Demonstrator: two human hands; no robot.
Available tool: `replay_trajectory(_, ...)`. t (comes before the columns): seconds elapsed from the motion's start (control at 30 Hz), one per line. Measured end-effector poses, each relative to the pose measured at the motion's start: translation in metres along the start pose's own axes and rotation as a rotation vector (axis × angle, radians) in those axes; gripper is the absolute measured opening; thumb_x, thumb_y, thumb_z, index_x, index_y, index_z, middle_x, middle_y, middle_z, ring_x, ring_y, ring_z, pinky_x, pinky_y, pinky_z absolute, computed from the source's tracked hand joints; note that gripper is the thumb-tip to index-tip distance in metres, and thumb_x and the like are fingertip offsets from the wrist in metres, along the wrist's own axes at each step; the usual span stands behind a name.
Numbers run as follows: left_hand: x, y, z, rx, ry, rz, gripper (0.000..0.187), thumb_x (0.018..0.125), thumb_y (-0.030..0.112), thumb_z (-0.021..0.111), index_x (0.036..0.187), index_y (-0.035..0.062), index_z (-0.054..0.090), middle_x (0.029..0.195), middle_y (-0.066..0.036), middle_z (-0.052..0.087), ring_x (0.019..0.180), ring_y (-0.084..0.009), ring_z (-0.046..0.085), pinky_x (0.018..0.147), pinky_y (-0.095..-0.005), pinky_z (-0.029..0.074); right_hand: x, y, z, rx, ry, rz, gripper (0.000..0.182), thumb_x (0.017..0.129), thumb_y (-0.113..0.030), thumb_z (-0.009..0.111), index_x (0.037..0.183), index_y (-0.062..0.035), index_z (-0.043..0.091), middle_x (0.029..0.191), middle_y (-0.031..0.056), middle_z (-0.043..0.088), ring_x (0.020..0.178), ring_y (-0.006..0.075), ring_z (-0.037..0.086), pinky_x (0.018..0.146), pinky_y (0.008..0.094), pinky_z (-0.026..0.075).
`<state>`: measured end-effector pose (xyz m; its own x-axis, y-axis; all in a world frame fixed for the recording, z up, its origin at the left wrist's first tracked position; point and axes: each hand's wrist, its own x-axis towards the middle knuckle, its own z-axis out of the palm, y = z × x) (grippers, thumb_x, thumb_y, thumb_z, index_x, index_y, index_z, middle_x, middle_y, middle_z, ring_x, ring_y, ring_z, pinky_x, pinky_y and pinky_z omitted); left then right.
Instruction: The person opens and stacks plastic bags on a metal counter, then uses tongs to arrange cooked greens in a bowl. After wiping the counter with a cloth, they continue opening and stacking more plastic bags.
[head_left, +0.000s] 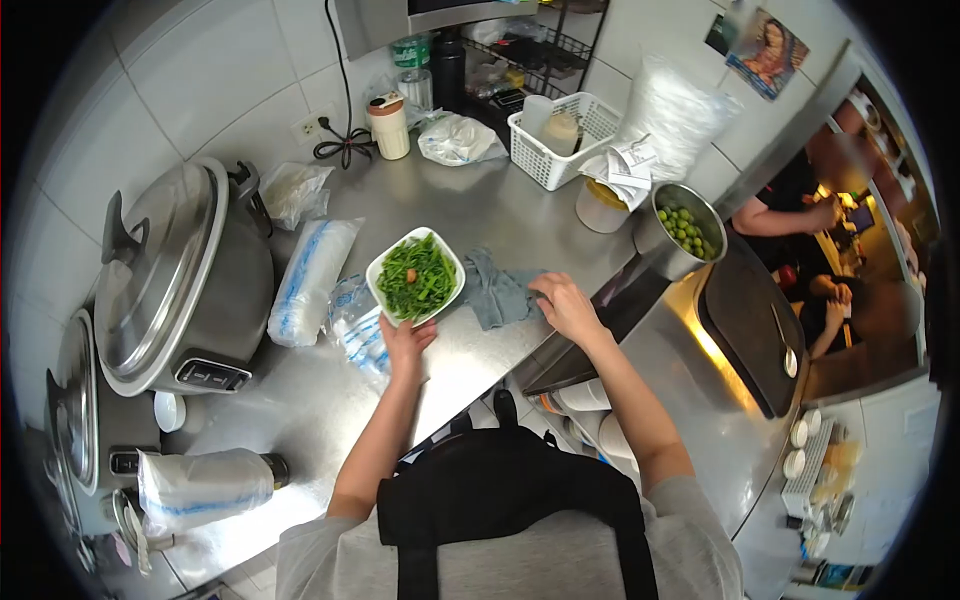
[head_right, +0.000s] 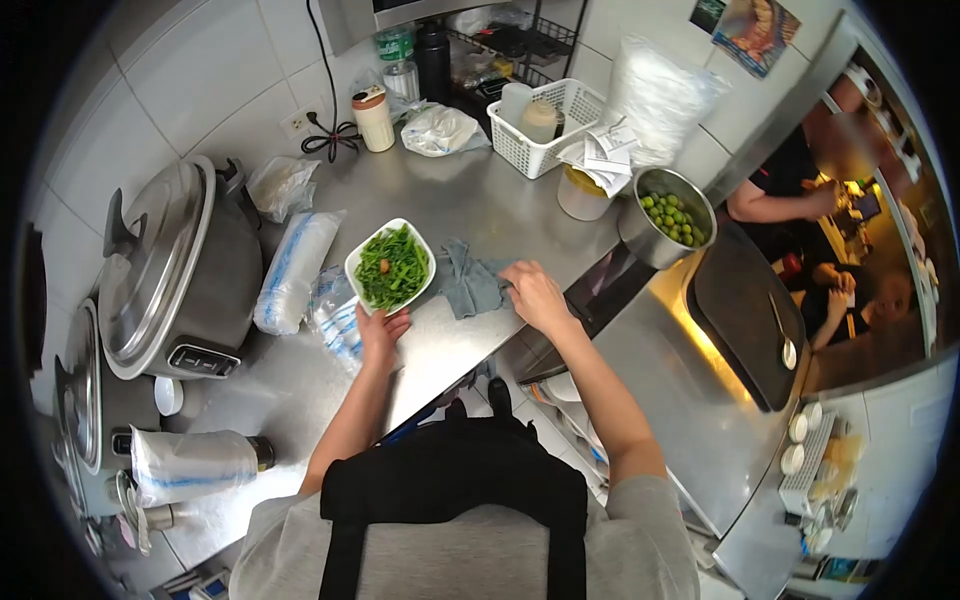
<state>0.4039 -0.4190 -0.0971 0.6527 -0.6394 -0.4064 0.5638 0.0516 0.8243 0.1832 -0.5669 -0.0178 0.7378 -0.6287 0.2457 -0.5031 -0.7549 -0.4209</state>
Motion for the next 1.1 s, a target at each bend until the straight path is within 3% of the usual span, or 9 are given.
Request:
replay_trajectory(0.27,-0.006,0.038,-0.018,0.241,0.058,-0.019,0.046,0.087,0.003,0.031,0.130,0.0136,0.018,0.081,-0.016,0.063,0.056,-0.0173,0.062,0.047,-0.0239,0.050,0.060,0.085,0.025,0.006,-0.115,-0.292,0.016,0.071,0.000,0.058,0.084,-0.0057,0.063,0.086,0.0069,0.059,0.085,0.0219,0.056,0.073,0.0329,0.046)
replay_trajectory(0.33,-0.003,0.043,-0.010,0.350,0.010,-0.086,0.046,0.086,0.002,0.031,0.129,0.0138,0.019,0.080,-0.014,0.063,0.055,-0.0166,0.061,0.047,-0.0248,0.050,0.075,0.095,-0.006,0.429,-0.497,0.088,0.007,0.074,-0.003,0.062,0.081,-0.0048,0.062,0.075,0.0033,0.058,0.071,0.0116,0.054,0.065,0.0258,0.043)
replay_trajectory(0.4,0.004,0.041,-0.007,0.376,-0.001,-0.119,0.048,0.086,0.003,0.034,0.130,0.0141,0.018,0.080,-0.013,0.064,0.055,-0.0159,0.061,0.047,-0.0262,0.051,0.087,0.095,-0.046,0.635,-0.620,0.093,0.007,0.076,-0.007,0.065,0.079,-0.0020,0.060,0.070,-0.0005,0.056,0.065,0.0053,0.047,0.060,0.0206,0.039)
replay_trajectory(0.47,0.007,0.041,0.002,0.408,-0.032,-0.126,0.054,0.086,0.005,0.038,0.135,0.0155,0.017,0.080,-0.013,0.064,0.055,-0.0141,0.060,0.048,-0.0253,0.051,0.091,0.084,-0.080,1.002,-0.529,0.048,0.009,0.078,-0.008,0.064,0.076,-0.0010,0.059,0.069,-0.0042,0.054,0.065,0.0042,0.045,0.059,0.0200,0.037)
replay_trajectory(0.73,0.015,0.056,0.014,0.510,-0.203,-0.175,0.055,0.087,0.017,0.047,0.134,0.0117,0.021,0.073,-0.013,0.064,0.053,-0.0162,0.060,0.046,-0.0269,0.049,0.111,0.097,-0.105,1.008,-0.357,0.350,0.022,0.088,-0.025,0.056,0.074,-0.0082,0.055,0.068,-0.0069,0.051,0.064,0.0016,0.045,0.059,0.0157,0.036)
replay_trajectory(0.83,0.015,0.071,0.010,0.817,0.104,0.089,0.057,0.084,0.029,0.055,0.130,0.0060,0.032,0.068,-0.013,0.062,0.053,-0.0182,0.059,0.049,-0.0289,0.047,0.110,0.088,-0.109,1.262,-0.334,0.307,0.015,0.086,-0.020,0.059,0.088,-0.0047,0.057,0.073,-0.0044,0.057,0.066,0.0032,0.051,0.061,0.0182,0.041)
replay_trajectory(0.9,0.019,0.076,0.002,1.001,0.197,0.403,0.055,0.080,0.035,0.060,0.121,0.0018,0.045,0.065,-0.012,0.061,0.056,-0.0219,0.059,0.055,-0.0321,0.046,0.104,0.092,-0.104,1.141,-0.308,0.315,0.013,0.084,-0.016,0.061,0.087,-0.0040,0.057,0.073,-0.0043,0.056,0.067,0.0035,0.051,0.061,0.0185,0.041)
replay_trajectory(0.97,0.023,0.077,-0.002,1.014,0.154,0.410,0.051,0.079,0.033,0.060,0.118,0.0015,0.048,0.066,-0.012,0.061,0.059,-0.0225,0.059,0.058,-0.0329,0.046,0.098,0.128,-0.080,0.764,-0.355,0.324,0.009,0.077,-0.007,0.065,0.079,-0.0030,0.058,0.072,-0.0043,0.055,0.068,0.0035,0.048,0.061,0.0174,0.037)
replay_trajectory(1.1,0.052,0.062,-0.012,1.018,0.050,0.436,0.043,0.079,0.030,0.059,0.110,0.0009,0.054,0.075,-0.016,0.062,0.073,-0.0258,0.062,0.068,-0.0348,0.047,0.096,0.131,-0.069,0.840,-0.091,0.215,0.013,0.078,-0.012,0.065,0.074,-0.0037,0.055,0.068,-0.0031,0.053,0.058,0.0050,0.041,0.052,0.0185,0.031)
